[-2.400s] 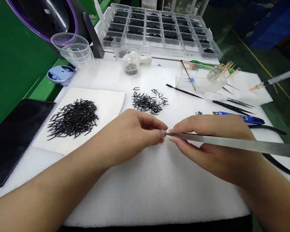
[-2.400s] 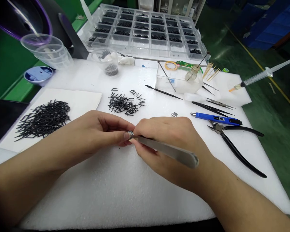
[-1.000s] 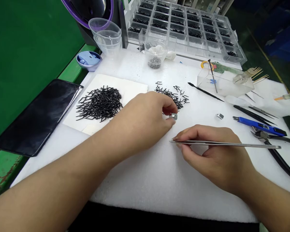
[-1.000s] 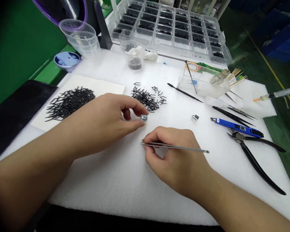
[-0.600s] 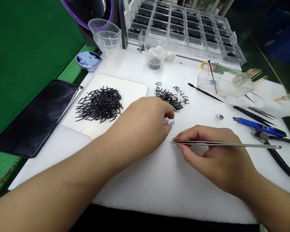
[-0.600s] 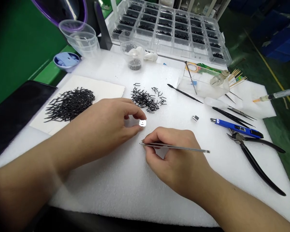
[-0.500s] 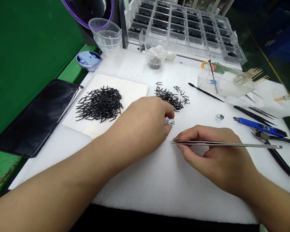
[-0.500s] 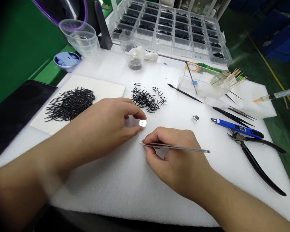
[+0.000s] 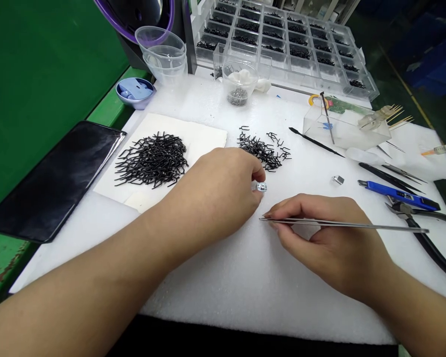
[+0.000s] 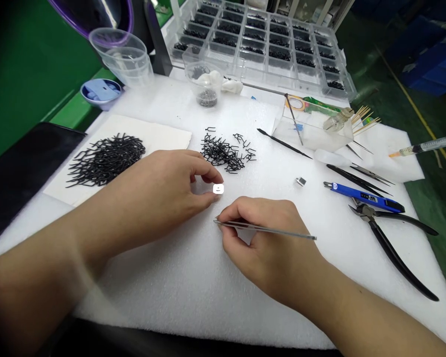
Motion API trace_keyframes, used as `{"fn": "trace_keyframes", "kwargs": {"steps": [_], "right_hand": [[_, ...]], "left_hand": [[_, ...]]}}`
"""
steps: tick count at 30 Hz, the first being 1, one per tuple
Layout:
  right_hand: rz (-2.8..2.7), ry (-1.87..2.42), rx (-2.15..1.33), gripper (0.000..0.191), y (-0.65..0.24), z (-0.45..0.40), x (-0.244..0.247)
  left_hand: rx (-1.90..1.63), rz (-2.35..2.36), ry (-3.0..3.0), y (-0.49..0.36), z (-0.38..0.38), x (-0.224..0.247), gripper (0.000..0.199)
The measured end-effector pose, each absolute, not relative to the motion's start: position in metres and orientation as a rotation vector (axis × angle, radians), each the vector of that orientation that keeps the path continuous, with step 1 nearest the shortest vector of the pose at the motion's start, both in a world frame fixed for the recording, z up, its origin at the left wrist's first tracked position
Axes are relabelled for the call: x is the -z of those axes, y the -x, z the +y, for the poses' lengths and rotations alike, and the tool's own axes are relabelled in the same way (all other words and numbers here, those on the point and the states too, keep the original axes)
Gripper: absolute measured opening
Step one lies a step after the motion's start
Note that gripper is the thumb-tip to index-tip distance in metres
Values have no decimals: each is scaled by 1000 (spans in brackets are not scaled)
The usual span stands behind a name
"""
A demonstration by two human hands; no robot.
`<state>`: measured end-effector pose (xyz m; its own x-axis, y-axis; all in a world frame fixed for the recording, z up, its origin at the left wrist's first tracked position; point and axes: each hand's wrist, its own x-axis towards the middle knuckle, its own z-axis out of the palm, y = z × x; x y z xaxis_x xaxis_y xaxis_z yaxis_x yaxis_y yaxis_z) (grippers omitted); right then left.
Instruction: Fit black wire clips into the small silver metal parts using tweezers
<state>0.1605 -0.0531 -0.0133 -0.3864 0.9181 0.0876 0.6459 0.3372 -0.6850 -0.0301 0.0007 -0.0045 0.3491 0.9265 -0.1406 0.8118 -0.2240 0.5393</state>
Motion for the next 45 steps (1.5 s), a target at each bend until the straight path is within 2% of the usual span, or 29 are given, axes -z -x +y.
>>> {"fn": "trace_keyframes", "kwargs": {"steps": [8,13,17,24,37,45], "right_hand": [[-2166,1339,-723,19,-160,-53,13],[-2090,1337,-651,18,-164,-54,9],[-2016,1304,-459,21,-172,-56,5],[-2057,1252,-415,22,-175,-57,3],[-2114,1226,-494,17,-176,-54,0],[-1978,1281,-629,17,-176,-52,-1]], "left_hand": [[-270,1536,-2080,30,3,4,25],[-401,1559,-2078,35,3,-3,27],[-449,1403,-2128,35,-1,-12,16],[-383,1222,-2094,28,-6,-12,20],[-297,1278,-2109,25,-6,-14,18],[-405,1119,-2228,25,-4,-9,18]]}}
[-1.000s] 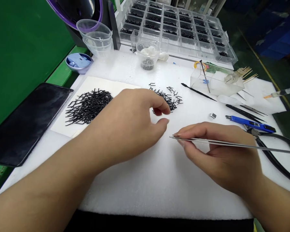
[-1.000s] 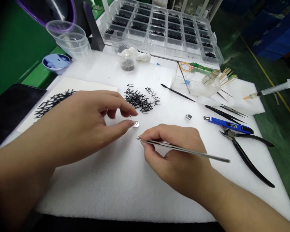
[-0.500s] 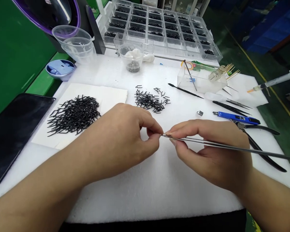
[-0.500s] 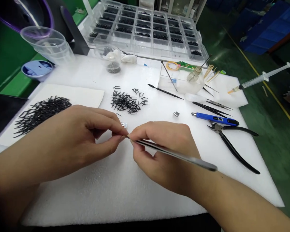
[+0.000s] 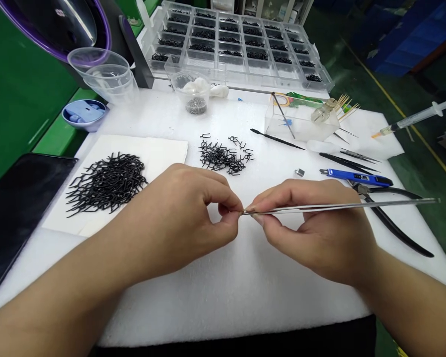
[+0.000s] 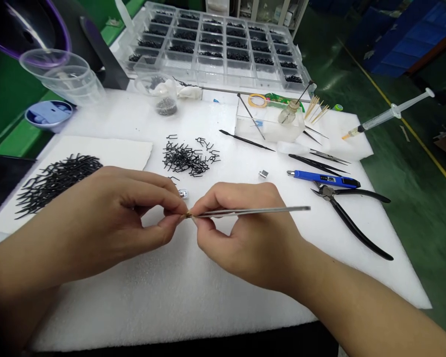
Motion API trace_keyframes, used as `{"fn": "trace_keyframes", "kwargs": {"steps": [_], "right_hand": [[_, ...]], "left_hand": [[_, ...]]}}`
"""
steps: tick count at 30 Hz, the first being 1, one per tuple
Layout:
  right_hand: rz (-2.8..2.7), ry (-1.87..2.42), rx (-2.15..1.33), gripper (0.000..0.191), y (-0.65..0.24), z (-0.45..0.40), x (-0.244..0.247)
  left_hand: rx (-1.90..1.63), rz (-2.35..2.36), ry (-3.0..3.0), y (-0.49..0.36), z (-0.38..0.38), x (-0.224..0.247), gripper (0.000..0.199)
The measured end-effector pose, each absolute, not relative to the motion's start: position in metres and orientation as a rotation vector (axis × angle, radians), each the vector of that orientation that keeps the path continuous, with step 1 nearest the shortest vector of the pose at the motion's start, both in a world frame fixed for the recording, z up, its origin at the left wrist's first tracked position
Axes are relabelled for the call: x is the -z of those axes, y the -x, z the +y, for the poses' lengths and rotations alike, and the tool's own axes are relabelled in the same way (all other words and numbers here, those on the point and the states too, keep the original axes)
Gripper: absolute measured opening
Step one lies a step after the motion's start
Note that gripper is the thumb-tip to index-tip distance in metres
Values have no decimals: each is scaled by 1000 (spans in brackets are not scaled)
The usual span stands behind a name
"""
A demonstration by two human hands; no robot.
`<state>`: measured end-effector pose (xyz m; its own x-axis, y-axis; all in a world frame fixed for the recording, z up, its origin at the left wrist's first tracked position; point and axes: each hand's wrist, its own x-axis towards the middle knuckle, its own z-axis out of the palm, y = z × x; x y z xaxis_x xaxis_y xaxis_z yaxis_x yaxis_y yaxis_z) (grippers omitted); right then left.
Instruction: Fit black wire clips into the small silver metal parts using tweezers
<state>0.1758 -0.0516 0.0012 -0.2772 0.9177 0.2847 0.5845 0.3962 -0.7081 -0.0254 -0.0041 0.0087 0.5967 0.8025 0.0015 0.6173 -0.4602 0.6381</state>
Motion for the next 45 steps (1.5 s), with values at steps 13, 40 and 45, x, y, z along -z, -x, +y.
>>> {"fn": "trace_keyframes", "kwargs": {"steps": [13,40,45], "right_hand": [[-2258,879,-436,13,-188,-45,-1],[-2136,961,-600,19,-192,-43,1],[-2155,946,-607,18,-191,-42,1]], "left_hand": [[-386,1089,-2049,26,-7,-10,15],[-360,1113,-2040,25,-8,-7,14],[-360,1144,-2023,23,-8,-7,14]]}}
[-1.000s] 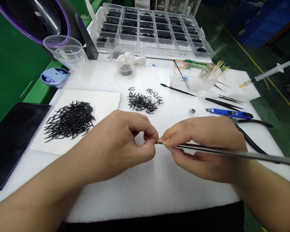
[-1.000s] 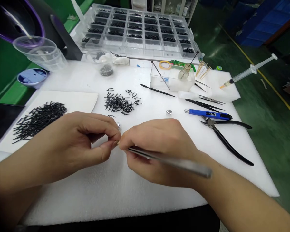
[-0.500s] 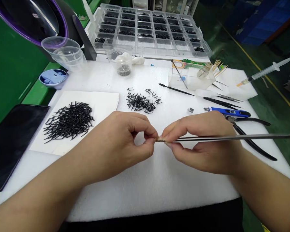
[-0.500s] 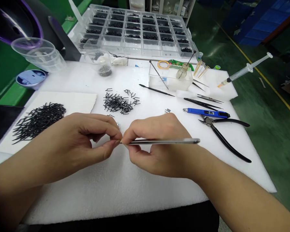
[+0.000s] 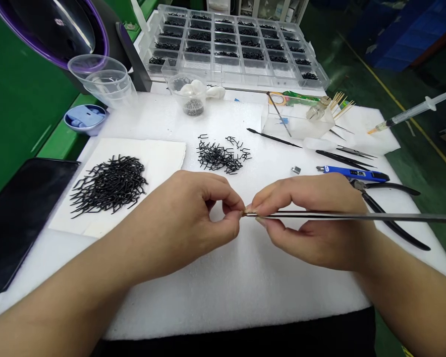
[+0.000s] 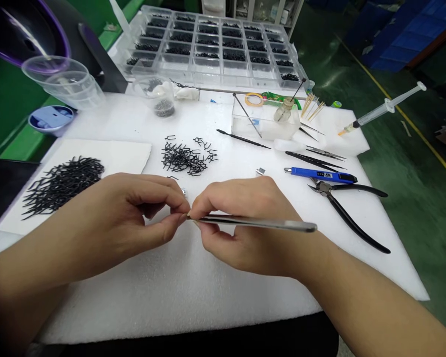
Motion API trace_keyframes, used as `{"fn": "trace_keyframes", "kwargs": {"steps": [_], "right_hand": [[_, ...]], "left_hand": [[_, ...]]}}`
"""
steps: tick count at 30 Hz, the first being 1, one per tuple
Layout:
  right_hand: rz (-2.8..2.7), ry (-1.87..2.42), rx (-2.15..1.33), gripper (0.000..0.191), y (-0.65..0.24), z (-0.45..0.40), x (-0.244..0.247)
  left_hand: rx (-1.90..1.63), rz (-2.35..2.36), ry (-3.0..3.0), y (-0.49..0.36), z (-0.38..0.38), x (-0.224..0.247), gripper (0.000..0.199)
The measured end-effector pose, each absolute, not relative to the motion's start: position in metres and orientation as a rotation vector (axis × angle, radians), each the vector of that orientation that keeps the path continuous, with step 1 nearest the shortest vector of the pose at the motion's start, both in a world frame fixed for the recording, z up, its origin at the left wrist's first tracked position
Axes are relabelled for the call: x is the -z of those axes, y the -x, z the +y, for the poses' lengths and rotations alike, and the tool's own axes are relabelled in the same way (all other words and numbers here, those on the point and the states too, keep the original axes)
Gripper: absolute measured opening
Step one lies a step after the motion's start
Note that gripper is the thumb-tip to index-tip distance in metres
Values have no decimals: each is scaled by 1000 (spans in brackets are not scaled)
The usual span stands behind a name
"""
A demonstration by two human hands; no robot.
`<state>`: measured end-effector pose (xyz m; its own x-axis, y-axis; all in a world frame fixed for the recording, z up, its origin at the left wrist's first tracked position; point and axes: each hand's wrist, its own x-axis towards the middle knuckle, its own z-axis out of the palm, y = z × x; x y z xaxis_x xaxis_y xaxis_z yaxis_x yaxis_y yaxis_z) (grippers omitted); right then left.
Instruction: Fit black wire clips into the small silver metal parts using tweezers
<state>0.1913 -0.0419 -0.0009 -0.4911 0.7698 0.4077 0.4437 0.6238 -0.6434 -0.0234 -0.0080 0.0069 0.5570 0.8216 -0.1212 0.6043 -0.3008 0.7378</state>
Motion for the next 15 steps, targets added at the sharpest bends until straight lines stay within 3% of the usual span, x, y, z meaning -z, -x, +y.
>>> {"fn": "trace_keyframes", "kwargs": {"steps": [15], "right_hand": [[-2327,844,-352,12,-194,-50,-1]], "left_hand": [[-324,1200,-1946,25,-8,-8,14]]}}
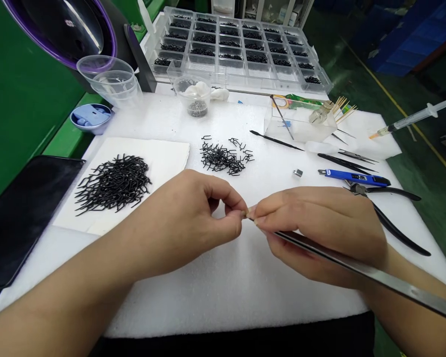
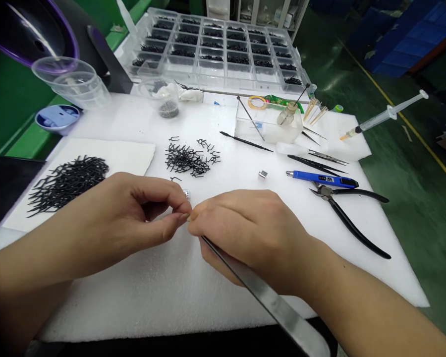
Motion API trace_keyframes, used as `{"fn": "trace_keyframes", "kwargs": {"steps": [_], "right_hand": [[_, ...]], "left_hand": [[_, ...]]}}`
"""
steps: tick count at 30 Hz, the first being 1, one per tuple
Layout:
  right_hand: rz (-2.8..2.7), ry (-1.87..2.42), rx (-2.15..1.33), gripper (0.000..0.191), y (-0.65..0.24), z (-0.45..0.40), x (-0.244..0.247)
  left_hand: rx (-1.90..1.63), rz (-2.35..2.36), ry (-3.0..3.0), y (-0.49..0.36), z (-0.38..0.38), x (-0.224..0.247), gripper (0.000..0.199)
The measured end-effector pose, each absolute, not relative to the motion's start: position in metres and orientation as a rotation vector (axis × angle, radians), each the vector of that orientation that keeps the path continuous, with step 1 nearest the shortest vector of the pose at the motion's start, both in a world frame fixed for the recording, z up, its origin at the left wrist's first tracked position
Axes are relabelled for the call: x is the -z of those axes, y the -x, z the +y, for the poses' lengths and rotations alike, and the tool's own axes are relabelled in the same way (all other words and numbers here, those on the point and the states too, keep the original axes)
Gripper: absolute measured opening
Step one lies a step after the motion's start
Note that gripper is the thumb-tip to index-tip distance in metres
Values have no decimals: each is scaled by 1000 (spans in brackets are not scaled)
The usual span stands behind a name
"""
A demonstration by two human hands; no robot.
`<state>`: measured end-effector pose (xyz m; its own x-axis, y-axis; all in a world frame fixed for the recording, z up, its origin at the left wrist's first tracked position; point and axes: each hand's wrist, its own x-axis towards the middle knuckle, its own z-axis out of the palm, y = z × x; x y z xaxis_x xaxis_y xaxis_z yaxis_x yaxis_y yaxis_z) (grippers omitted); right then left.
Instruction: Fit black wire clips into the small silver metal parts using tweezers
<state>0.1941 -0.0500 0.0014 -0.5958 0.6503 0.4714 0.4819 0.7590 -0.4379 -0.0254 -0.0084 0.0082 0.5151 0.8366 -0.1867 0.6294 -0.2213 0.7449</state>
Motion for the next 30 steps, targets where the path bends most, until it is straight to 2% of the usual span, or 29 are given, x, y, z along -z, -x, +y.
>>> {"fn": "trace_keyframes", "kwargs": {"steps": [10,15,20,30], "right_hand": [[-2270,858,-388,19,-191,-47,-4],[-2286,979,-415,23,-198,-42,-5],[-2327,1096,-391,21,-209,-29,-1],[-2307,1128,-494,17,-212,-22,5]], "left_hand": [[-291,1273,-1986,25,-8,-10,14],[-416,1137,-2360,22,-12,2,15],[-279,916,-2711,21,-16,13,26],[-320,829,-2653,31,-12,5,26]]}}
